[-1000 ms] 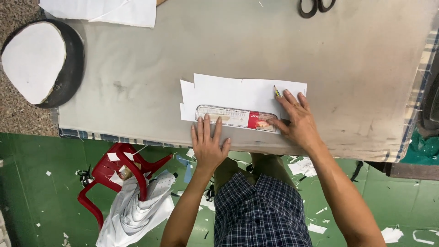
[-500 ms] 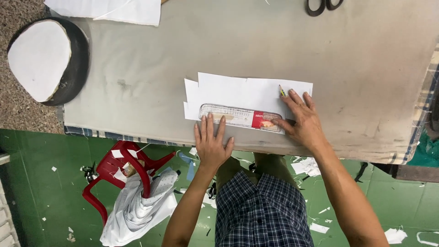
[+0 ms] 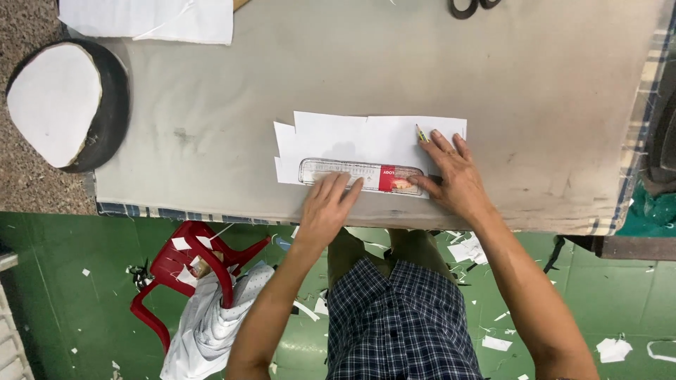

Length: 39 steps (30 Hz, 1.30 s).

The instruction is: The person measures and marks a white paper pattern on a work table using a ruler and pencil. They then use an iron to press the paper flat and finally cut the paper along the marked lines with scissors.

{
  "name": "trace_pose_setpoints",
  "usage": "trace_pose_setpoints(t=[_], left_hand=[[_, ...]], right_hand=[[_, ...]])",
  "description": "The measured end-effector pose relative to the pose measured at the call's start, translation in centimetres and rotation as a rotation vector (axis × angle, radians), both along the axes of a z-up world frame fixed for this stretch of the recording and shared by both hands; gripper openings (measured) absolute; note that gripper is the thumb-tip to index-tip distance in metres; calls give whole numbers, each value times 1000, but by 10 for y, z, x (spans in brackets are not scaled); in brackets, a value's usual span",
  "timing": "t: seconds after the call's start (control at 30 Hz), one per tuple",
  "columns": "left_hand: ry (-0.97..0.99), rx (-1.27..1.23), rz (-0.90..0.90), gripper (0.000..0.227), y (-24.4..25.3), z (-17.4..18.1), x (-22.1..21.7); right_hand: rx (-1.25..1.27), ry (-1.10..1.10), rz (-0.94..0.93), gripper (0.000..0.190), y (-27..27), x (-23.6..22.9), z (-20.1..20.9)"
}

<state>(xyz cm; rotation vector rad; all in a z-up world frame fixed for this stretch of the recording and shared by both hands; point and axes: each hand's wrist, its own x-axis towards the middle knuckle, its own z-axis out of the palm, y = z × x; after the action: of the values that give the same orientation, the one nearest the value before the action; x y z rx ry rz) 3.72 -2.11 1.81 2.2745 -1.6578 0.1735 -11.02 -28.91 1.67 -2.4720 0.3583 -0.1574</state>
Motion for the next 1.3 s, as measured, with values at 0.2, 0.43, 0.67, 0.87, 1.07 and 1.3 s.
trace_pose_setpoints(t=[0.2, 0.43, 0.67, 0.87, 1.07, 1.3], left_hand=[[-166, 264, -489, 31, -49, 7, 43], [-578, 739, -968, 65, -105, 57, 62], [-379, 607, -1109, 50, -123, 51, 77], [-418, 887, -1127, 59, -132, 72, 77], [-470, 966, -1094, 61, -128, 69, 76], [-515, 952, -1081, 58, -129, 77, 78]], right_hand=[[-8, -31, -12, 70, 1, -1, -7], [-70, -31, -55, 65, 6, 3, -4], [-211, -86, -368, 64, 37, -4, 16], [154, -397, -926, 25, 150, -6, 76], [627, -320, -805, 18, 226, 38, 53], [670, -162, -709, 15, 241, 93, 42]])
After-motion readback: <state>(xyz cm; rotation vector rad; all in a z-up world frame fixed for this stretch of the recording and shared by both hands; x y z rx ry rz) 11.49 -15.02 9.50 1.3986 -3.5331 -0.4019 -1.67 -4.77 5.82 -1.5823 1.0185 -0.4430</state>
